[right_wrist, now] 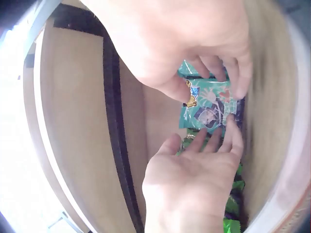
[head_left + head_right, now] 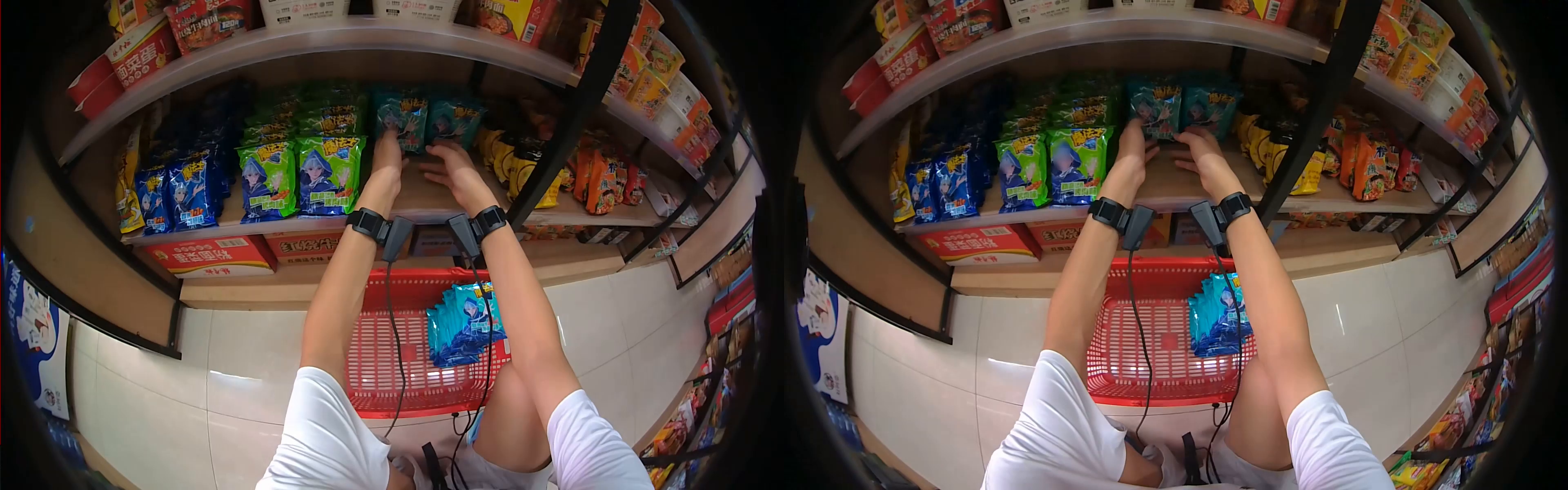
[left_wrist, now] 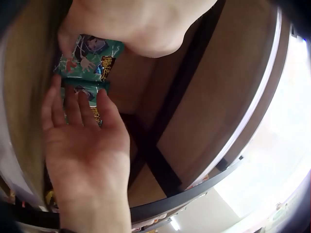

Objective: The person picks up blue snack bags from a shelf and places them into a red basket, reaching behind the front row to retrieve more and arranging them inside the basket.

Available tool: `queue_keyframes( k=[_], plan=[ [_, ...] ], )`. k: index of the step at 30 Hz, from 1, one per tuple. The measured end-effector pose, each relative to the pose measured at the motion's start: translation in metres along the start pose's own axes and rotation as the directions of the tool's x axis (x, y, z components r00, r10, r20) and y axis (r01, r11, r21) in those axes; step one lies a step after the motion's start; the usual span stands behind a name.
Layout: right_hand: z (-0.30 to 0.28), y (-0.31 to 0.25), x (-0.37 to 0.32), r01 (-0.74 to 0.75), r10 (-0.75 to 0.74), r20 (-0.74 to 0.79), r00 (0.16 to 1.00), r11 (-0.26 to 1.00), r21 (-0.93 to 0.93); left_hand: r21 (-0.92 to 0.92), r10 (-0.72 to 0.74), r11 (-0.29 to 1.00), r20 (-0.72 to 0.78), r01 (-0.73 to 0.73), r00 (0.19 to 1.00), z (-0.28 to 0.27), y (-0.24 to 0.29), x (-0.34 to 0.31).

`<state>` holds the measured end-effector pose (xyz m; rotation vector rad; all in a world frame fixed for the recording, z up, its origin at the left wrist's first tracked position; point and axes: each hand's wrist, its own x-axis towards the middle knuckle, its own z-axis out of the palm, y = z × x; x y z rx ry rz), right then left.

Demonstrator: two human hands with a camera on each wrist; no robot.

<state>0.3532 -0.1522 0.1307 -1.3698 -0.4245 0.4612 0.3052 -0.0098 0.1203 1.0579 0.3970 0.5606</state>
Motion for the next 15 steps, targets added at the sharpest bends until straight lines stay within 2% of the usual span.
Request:
queue_keyframes(
  k=[4, 8, 15],
  plan=[
    [-0.001, 0.002, 0.015, -0.036, 0.037, -0.004, 0.999, 0.997, 0.066, -0.074, 0.054, 0.996, 0.017, -0.053, 0.998, -0.003, -0.008, 0.024],
    [0.002, 0.001, 0.017, -0.033, 0.034, -0.003, 0.999, 0.991, 0.128, -0.147, 0.013, 0.989, 0.045, -0.006, 0.999, -0.007, 0.001, 0.018],
    [-0.008, 0.015, 0.033, -0.098, 0.074, 0.129, 0.989, 0.977, 0.191, -0.128, -0.027, 0.991, 0.048, 0.033, 0.998, -0.016, -0.008, 0.023]
  ],
)
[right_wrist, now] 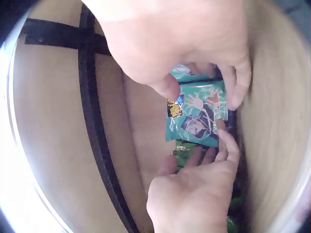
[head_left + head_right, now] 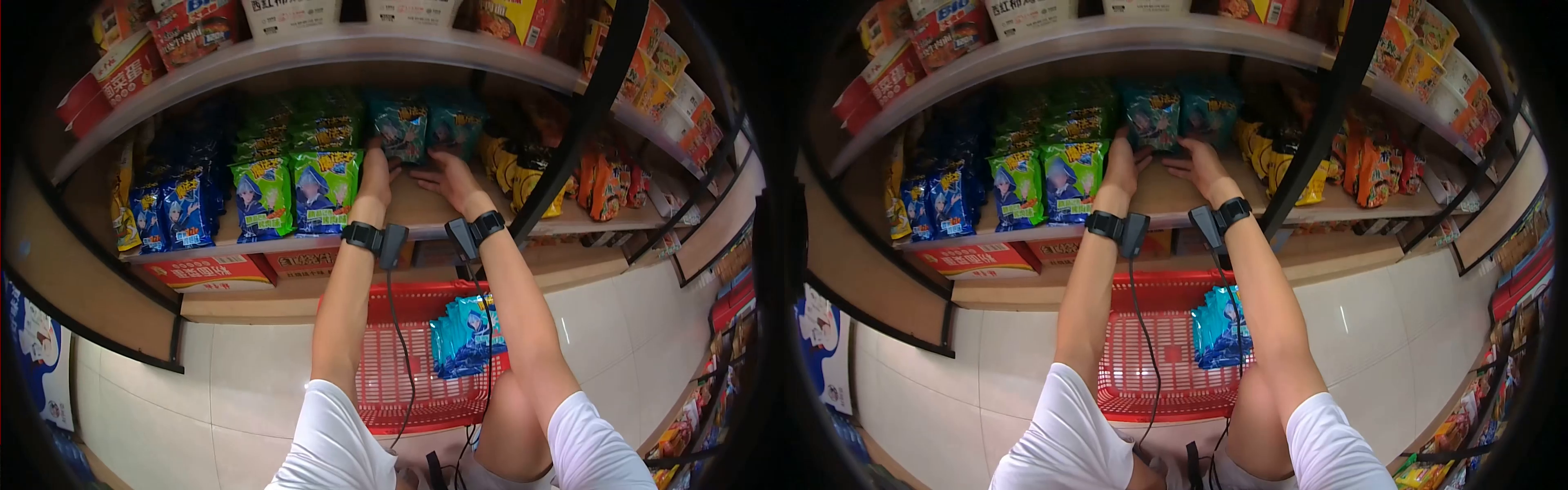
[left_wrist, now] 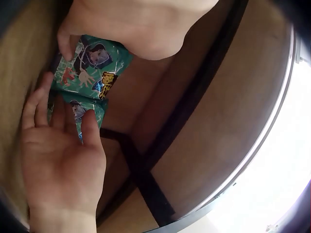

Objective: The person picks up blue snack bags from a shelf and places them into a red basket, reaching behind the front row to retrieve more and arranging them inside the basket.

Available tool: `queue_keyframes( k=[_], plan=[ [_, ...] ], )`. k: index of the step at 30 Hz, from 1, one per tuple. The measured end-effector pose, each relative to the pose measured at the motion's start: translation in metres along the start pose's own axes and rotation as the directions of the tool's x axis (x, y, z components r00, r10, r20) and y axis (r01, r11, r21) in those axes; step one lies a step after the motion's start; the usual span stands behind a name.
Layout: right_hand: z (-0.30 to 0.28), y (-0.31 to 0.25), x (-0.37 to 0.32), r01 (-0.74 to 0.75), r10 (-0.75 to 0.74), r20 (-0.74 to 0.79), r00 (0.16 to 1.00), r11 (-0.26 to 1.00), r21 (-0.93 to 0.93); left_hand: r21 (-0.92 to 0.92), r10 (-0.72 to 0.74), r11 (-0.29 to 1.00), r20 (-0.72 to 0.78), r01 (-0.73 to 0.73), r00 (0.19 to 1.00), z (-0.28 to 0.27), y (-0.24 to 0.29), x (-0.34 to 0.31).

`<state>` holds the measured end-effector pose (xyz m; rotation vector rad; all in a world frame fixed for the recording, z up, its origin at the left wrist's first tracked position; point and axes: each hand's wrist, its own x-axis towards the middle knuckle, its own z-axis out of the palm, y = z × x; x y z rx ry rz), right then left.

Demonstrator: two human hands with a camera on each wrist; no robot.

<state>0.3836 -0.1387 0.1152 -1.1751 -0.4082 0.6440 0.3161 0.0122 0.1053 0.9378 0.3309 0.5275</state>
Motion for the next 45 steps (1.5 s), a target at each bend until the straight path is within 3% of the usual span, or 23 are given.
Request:
queue_keyframes(
  k=[7, 10, 13, 16, 19, 22, 26, 31, 35, 41, 45],
  plan=[
    [-0.006, -0.005, -0.004, 0.009, -0.010, 0.015, 1.000, 0.997, 0.073, 0.117, 0.004, 0.993, -0.038, 0.000, 0.999, 0.005, -0.008, 0.000],
    [-0.008, -0.008, -0.009, -0.007, 0.007, -0.005, 1.000, 0.997, 0.080, 0.266, 0.036, 0.964, -0.032, -0.026, 0.999, 0.008, -0.010, -0.004],
    [-0.011, -0.012, -0.011, -0.027, 0.030, -0.063, 0.998, 0.999, 0.036, 0.285, 0.094, 0.957, -0.111, -0.059, 0.989, 0.021, -0.010, -0.022],
    [-0.011, -0.020, -0.023, -0.011, 0.004, -0.066, 0.998, 0.994, -0.107, 0.452, 0.274, 0.867, -0.081, -0.210, 0.958, 0.021, -0.027, -0.025],
    [-0.009, -0.026, -0.036, 0.048, -0.063, -0.093, 0.994, 0.986, -0.160, 0.607, 0.408, 0.704, 0.077, -0.368, 0.909, 0.016, -0.025, -0.031],
    [-0.007, -0.039, -0.058, 0.096, -0.114, -0.052, 0.992, 0.960, -0.262, 0.642, 0.409, 0.658, 0.136, -0.394, 0.903, 0.022, -0.006, -0.063],
    [-0.006, -0.060, -0.076, 0.165, -0.244, -0.089, 0.966, 0.841, -0.516, 0.589, 0.345, 0.704, 0.204, -0.396, 0.916, 0.032, 0.021, -0.098],
    [-0.021, -0.089, -0.103, 0.211, -0.233, 0.057, 0.971, 0.713, -0.669, 0.578, 0.260, 0.709, 0.316, -0.403, 0.912, 0.037, 0.042, -0.121],
    [-0.040, -0.106, -0.123, 0.330, -0.314, 0.173, 0.934, 0.569, -0.753, 0.532, 0.165, 0.754, 0.414, -0.385, 0.895, 0.038, 0.044, -0.140],
    [-0.055, -0.125, -0.166, 0.299, -0.209, 0.233, 0.950, 0.390, -0.871, 0.604, -0.050, 0.740, 0.489, -0.296, 0.871, 0.042, 0.047, -0.177],
    [-0.068, -0.117, -0.196, 0.078, 0.049, 0.111, 0.993, 0.447, -0.891, 0.697, -0.235, 0.693, 0.460, -0.184, 0.856, 0.044, 0.023, -0.194]
  ],
)
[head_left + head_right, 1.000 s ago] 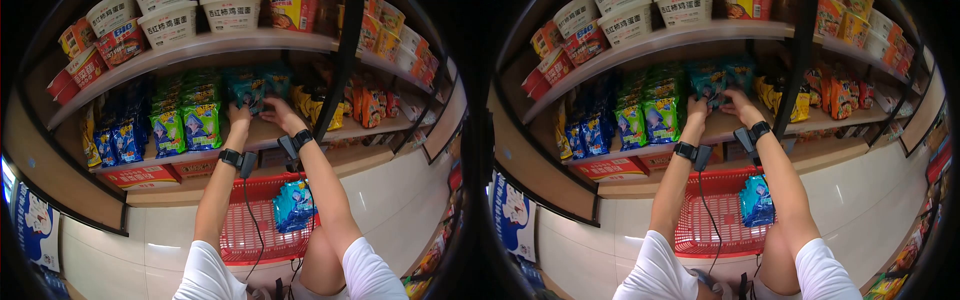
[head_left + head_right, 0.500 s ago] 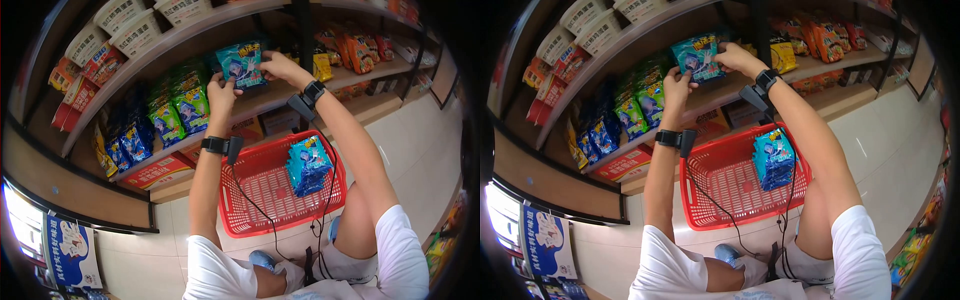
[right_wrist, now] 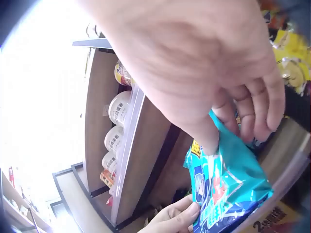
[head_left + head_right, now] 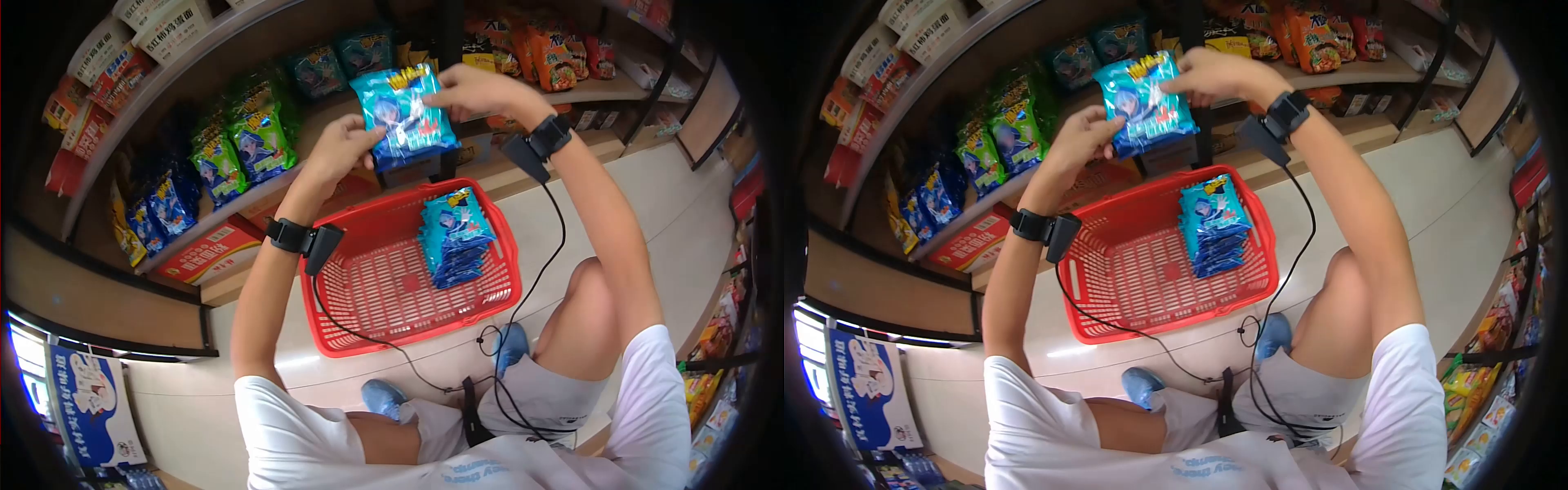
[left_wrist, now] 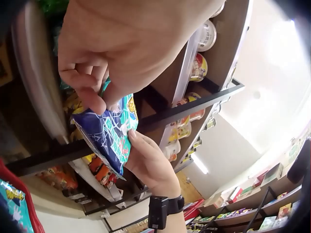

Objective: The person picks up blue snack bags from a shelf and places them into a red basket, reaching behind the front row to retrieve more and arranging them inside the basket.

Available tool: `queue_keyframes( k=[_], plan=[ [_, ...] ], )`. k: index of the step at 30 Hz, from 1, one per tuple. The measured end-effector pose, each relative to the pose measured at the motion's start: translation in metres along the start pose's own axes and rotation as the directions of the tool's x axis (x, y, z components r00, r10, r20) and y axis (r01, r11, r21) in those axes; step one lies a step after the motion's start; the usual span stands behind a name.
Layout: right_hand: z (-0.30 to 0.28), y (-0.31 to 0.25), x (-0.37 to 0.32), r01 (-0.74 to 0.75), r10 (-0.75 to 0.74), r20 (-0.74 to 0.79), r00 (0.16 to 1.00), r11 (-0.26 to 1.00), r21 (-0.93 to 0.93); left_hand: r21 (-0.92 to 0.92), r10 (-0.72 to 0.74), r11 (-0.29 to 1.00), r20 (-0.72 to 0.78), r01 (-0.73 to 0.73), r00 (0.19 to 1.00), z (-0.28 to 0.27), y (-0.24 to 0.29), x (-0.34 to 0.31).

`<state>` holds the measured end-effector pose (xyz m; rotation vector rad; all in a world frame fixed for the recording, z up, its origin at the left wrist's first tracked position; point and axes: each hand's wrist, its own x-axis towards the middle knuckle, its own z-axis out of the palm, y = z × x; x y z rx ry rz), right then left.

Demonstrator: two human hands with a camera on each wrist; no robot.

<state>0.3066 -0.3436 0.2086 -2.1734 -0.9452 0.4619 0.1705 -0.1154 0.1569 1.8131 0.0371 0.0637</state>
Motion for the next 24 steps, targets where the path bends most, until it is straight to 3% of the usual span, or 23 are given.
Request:
queue_keyframes(
  k=[5, 9, 11, 12, 13, 15, 21, 24],
  plan=[
    [0.026, 0.062, -0.029, -0.263, 0.231, 0.246, 0.941, 0.959, 0.107, 0.034, -0.187, 0.982, 0.221, 0.184, 0.957, 0.042, -0.052, 0.000],
    [0.054, 0.125, -0.030, -0.443, 0.373, 0.465, 0.803, 0.895, 0.046, 0.006, -0.349, 0.930, 0.334, 0.369, 0.875, 0.080, -0.112, -0.001],
    [0.068, 0.139, -0.033, -0.517, 0.444, 0.470, 0.762, 0.855, 0.030, 0.050, -0.411, 0.904, 0.365, 0.424, 0.835, 0.097, -0.145, 0.001],
    [0.073, 0.145, -0.033, -0.525, 0.448, 0.490, 0.748, 0.851, 0.024, 0.014, -0.344, 0.932, 0.349, 0.363, 0.871, 0.110, -0.180, 0.010],
    [0.079, 0.153, -0.031, -0.531, 0.476, 0.484, 0.734, 0.847, -0.028, 0.029, -0.383, 0.916, 0.355, 0.399, 0.853, 0.119, -0.193, 0.013],
    [0.087, 0.164, -0.030, -0.509, 0.500, 0.457, 0.735, 0.853, -0.114, 0.057, -0.431, 0.896, 0.356, 0.441, 0.829, 0.127, -0.178, 0.007],
    [0.102, 0.168, -0.029, -0.509, 0.542, 0.323, 0.776, 0.840, -0.187, 0.177, -0.417, 0.909, 0.329, 0.378, 0.847, 0.125, -0.173, 0.008],
    [0.109, 0.166, -0.025, -0.470, 0.536, 0.271, 0.799, 0.839, -0.274, 0.293, -0.476, 0.874, 0.349, 0.389, 0.807, 0.122, -0.176, 0.016]
  ],
)
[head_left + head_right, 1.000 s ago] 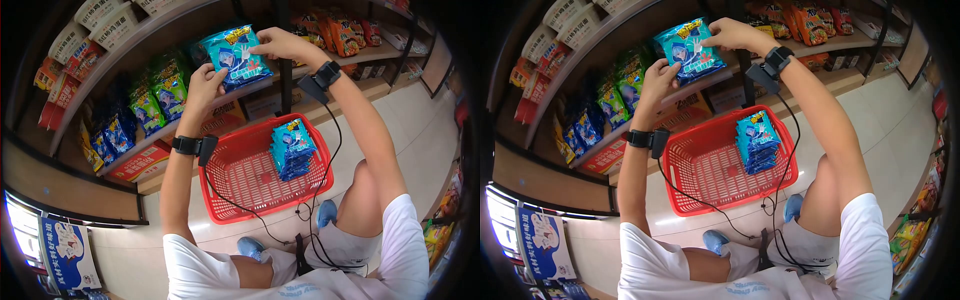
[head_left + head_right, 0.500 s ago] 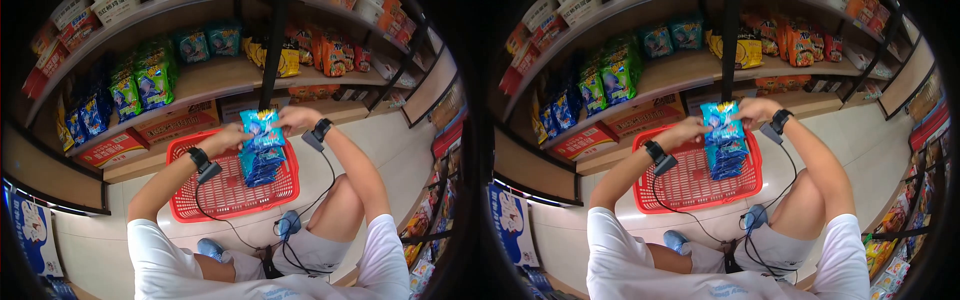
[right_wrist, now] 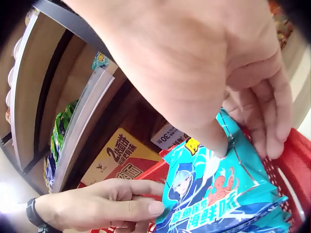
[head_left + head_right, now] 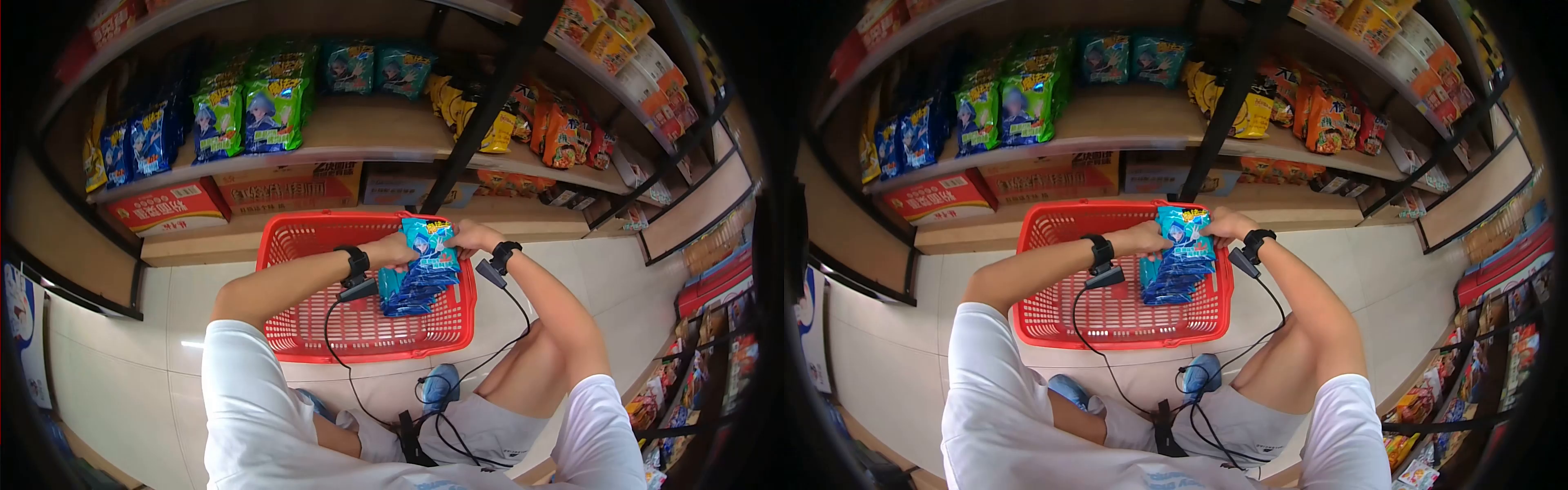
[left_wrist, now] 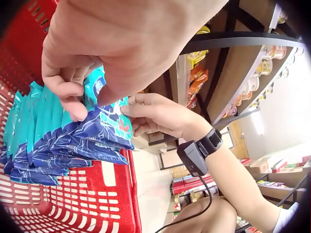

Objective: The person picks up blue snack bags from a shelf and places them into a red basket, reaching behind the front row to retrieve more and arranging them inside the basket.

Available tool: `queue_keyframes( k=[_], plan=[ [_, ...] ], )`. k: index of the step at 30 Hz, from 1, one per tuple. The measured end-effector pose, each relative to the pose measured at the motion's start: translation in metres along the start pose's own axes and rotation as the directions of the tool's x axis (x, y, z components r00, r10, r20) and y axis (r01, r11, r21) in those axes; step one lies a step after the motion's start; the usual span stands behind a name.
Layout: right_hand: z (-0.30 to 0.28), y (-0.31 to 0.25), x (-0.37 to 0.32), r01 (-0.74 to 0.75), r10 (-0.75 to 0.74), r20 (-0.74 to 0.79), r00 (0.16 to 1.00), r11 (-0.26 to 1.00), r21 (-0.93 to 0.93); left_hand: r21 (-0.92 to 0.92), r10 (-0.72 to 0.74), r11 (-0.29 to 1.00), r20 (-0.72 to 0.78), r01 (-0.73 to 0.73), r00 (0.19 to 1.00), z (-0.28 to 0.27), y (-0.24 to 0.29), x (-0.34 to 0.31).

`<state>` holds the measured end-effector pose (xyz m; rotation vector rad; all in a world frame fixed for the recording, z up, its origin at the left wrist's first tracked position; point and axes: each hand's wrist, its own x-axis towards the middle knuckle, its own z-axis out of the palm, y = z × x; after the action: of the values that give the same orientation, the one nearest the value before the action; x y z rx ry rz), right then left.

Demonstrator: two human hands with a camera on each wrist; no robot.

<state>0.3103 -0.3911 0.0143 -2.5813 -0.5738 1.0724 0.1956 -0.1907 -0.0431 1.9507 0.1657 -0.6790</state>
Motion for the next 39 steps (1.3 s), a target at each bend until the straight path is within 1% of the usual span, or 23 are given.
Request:
queue_keyframes(
  k=[3, 5, 6, 7, 9, 10, 11, 12, 14, 15, 16, 17, 18, 19, 22, 24, 26, 29, 31, 32, 35, 36, 39],
  plan=[
    [-0.004, -0.015, -0.004, 0.025, -0.048, -0.103, 0.994, 0.978, -0.206, 0.095, 0.004, 0.995, 0.008, -0.004, 1.000, -0.004, 0.001, 0.002],
    [-0.014, -0.033, -0.012, 0.023, -0.095, -0.178, 0.979, 0.928, -0.373, 0.109, 0.069, 0.992, -0.067, -0.061, 0.995, -0.007, 0.004, -0.004],
    [-0.013, -0.038, -0.016, 0.105, -0.244, -0.302, 0.922, 0.905, -0.412, 0.119, 0.104, 0.989, -0.110, -0.091, 0.988, -0.013, 0.012, -0.013],
    [-0.019, -0.046, -0.018, 0.183, -0.280, -0.304, 0.911, 0.932, -0.312, 0.212, 0.107, 0.974, -0.097, -0.084, 0.990, -0.023, 0.024, -0.020],
    [-0.030, -0.078, -0.031, 0.250, -0.243, -0.264, 0.933, 0.968, -0.006, 0.393, 0.103, 0.917, -0.077, -0.065, 0.992, -0.051, 0.066, -0.055],
    [-0.035, -0.096, -0.036, 0.328, -0.279, -0.269, 0.922, 0.932, 0.157, 0.413, 0.227, 0.894, -0.087, -0.173, 0.970, -0.068, 0.079, -0.068],
    [-0.040, -0.110, -0.040, 0.392, -0.310, -0.277, 0.910, 0.862, 0.322, 0.345, 0.375, 0.886, -0.141, -0.310, 0.916, -0.083, 0.078, -0.045],
    [-0.048, -0.124, -0.041, 0.423, -0.336, -0.274, 0.901, 0.822, 0.381, 0.571, 0.490, 0.747, -0.126, -0.341, 0.863, -0.102, 0.078, -0.017],
    [-0.063, -0.153, -0.040, 0.506, -0.378, -0.359, 0.853, 0.768, 0.394, 0.347, 0.444, 0.871, -0.249, -0.349, 0.861, -0.142, 0.112, -0.055],
    [-0.073, -0.167, -0.036, 0.526, -0.378, -0.392, 0.838, 0.748, 0.404, 0.300, 0.488, 0.864, -0.306, -0.404, 0.817, -0.161, 0.117, -0.056],
    [-0.085, -0.178, -0.027, 0.524, -0.363, -0.407, 0.838, 0.744, 0.415, 0.190, 0.540, 0.841, -0.338, -0.506, 0.771, -0.176, 0.120, -0.059],
    [-0.097, -0.188, -0.019, 0.520, -0.348, -0.421, 0.838, 0.742, 0.422, 0.135, 0.486, 0.870, -0.405, -0.474, 0.775, -0.189, 0.125, -0.066],
    [-0.107, -0.196, -0.012, 0.567, -0.366, -0.477, 0.799, 0.722, 0.396, 0.067, 0.481, 0.858, -0.448, -0.509, 0.753, -0.200, 0.126, -0.072],
    [-0.116, -0.205, -0.005, 0.576, -0.342, -0.511, 0.789, 0.702, 0.419, 0.000, 0.474, 0.838, -0.494, -0.545, 0.729, -0.210, 0.126, -0.078],
    [-0.138, -0.220, 0.022, 0.564, -0.214, -0.615, 0.759, 0.688, 0.456, -0.120, 0.375, 0.805, -0.657, -0.582, 0.654, -0.246, 0.117, -0.043],
    [-0.154, -0.219, 0.044, 0.530, -0.128, -0.649, 0.750, 0.703, 0.475, -0.173, 0.352, 0.786, -0.663, -0.593, 0.660, -0.263, 0.114, -0.036],
    [-0.172, -0.215, 0.069, 0.495, -0.112, -0.642, 0.758, 0.740, 0.455, -0.236, 0.336, 0.748, -0.671, -0.621, 0.660, -0.277, 0.113, -0.025],
    [-0.201, -0.200, 0.099, 0.460, -0.088, -0.599, 0.796, 0.731, 0.504, -0.205, 0.383, 0.727, -0.672, -0.656, 0.634, -0.290, 0.113, -0.013],
    [-0.208, -0.193, 0.111, 0.450, -0.085, -0.585, 0.806, 0.730, 0.514, -0.052, 0.387, 0.781, -0.742, -0.622, 0.548, -0.300, 0.112, 0.005],
    [-0.195, -0.209, 0.096, 0.451, -0.093, -0.592, 0.801, 0.743, 0.494, 0.022, 0.393, 0.803, -0.771, -0.595, 0.501, -0.304, 0.112, 0.016],
    [-0.177, -0.223, 0.089, 0.464, -0.147, -0.585, 0.798, 0.769, 0.439, 0.203, 0.503, 0.687, -0.826, -0.698, 0.254, -0.304, 0.119, 0.031],
    [-0.175, -0.223, 0.090, 0.470, -0.170, -0.576, 0.800, 0.775, 0.423, 0.198, 0.517, 0.720, -0.793, -0.665, 0.323, -0.301, 0.124, 0.023],
    [-0.172, -0.225, 0.091, 0.455, -0.120, -0.602, 0.790, 0.773, 0.443, 0.210, 0.524, 0.811, -0.676, -0.546, 0.517, -0.304, 0.138, -0.003]
  ],
)
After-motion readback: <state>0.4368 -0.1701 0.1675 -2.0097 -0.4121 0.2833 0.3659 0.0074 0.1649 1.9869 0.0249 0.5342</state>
